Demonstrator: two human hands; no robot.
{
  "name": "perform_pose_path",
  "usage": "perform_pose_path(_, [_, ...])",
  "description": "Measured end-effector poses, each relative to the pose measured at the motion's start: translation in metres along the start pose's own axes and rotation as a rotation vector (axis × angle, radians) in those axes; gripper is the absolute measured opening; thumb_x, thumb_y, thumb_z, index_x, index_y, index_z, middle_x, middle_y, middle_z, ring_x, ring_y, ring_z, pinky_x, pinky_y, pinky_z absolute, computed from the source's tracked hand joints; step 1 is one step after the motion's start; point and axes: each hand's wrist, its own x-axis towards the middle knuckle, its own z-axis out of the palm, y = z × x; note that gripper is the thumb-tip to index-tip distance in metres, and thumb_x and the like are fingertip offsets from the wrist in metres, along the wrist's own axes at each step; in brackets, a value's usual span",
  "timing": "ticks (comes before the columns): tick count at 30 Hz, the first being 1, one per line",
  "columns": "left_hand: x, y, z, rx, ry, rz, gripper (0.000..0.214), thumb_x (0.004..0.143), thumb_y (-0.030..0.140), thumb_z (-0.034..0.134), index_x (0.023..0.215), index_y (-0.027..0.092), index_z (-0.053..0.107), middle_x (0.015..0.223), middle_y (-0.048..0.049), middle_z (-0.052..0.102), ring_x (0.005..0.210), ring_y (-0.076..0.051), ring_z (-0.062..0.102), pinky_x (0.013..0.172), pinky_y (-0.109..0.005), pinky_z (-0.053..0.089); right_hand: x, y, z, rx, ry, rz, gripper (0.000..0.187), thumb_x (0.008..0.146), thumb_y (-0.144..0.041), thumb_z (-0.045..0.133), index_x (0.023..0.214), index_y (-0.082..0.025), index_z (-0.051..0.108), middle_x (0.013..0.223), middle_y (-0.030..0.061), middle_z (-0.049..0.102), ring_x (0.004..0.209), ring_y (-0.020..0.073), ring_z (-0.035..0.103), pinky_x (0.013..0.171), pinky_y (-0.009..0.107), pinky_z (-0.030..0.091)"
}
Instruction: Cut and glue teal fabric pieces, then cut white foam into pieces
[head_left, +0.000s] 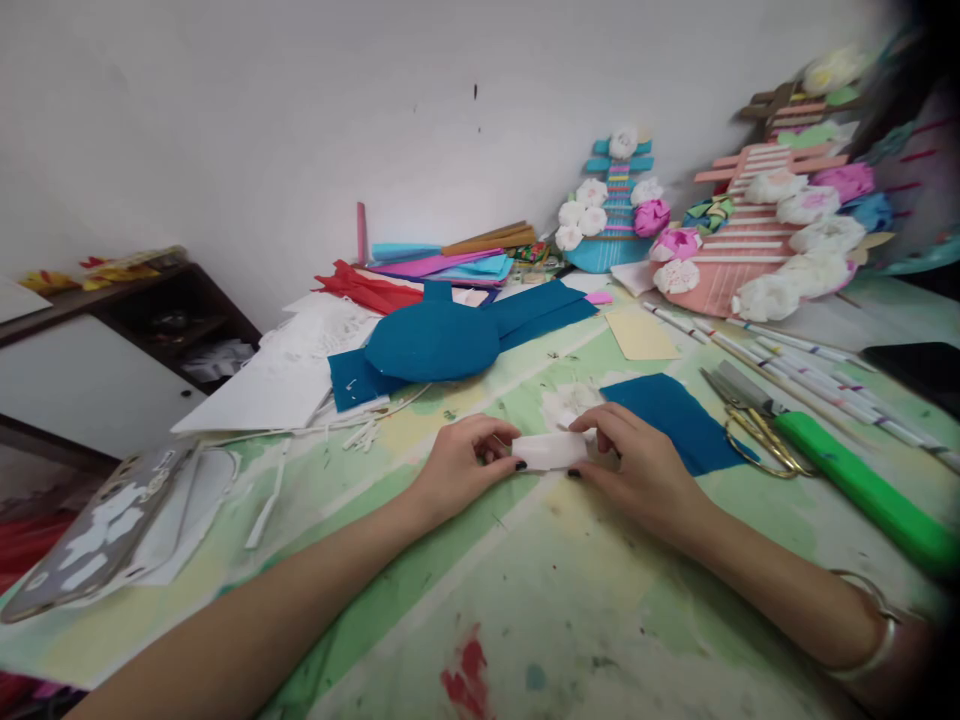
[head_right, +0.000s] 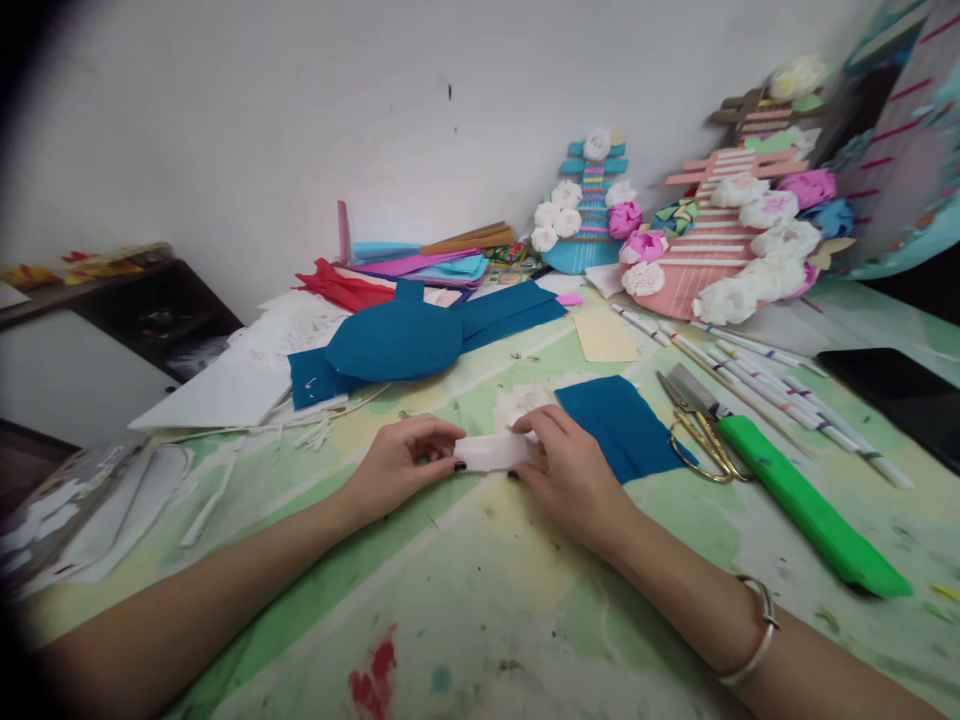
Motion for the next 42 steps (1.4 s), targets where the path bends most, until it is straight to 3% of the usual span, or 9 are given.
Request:
perform_pose_path(4, [-0.001,0.006,0.003,-0.027,-0.048,-0.045,0.017,0.075,0.021,0.068,0.091,0.015,0.064,0.074,-0.0014,0.063,0.063,-0.012,0.055,0.059,-0.025,0.045,-0.001,-0.002,0.002,0.003,-0.028,0.041,0.020,0.078,-0.016,0.061,0.096,-0.020,0.055,0.076,0.0007,0.057,0.059,0.0136,0.049,0.054,0.026,0.036])
perform_pose_path(12, [-0.003,0.008,0.006,0.003,-0.081,-0.026,0.018,0.076,0.021,0.068,0.090,0.018,0.057,0.077,0.0004,0.061,0.065,-0.011,0.053,0.059,-0.024,0.041,-0.001,-0.010,0.001,0.032,-0.091,0.035,0.017,0.080,-0.017,0.058,0.097,-0.019,0.057,0.068,-0.0008,0.056,0.058,0.0130,0.049,0.053,0.025,0.034])
perform_pose_path(19, [-0.004,0.009,0.006,0.103,-0.110,0.017,0.022,0.073,0.014,0.067,0.088,0.019,0.051,0.074,0.0037,0.058,0.060,-0.010,0.050,0.057,-0.022,0.037,-0.001,-0.015,0.003,0.033,-0.112,0.039,0.012,0.079,-0.020,0.060,0.091,-0.020,0.059,0.069,-0.0007,0.061,0.057,0.0124,0.050,0.053,0.024,0.034])
perform_pose_path(31, [-0.003,0.007,0.003,0.219,-0.130,0.106,0.010,0.075,0.017,0.066,0.082,0.018,0.058,0.069,0.0036,0.056,0.061,-0.010,0.048,0.057,-0.023,0.035,-0.001,-0.013,0.004,-0.029,-0.116,-0.020,0.008,0.079,-0.019,0.058,0.087,-0.019,0.062,0.071,0.0016,0.061,0.059,0.0133,0.050,0.054,0.025,0.033])
perform_pose_path(42, [-0.002,0.005,0.004,0.216,-0.133,0.096,0.010,0.076,0.021,0.066,0.082,0.018,0.059,0.067,0.0039,0.056,0.059,-0.010,0.048,0.057,-0.023,0.034,0.000,-0.013,0.002,-0.006,-0.120,-0.003,0.010,0.077,-0.019,0.060,0.086,-0.019,0.062,0.069,0.0005,0.060,0.059,0.0133,0.051,0.054,0.025,0.032])
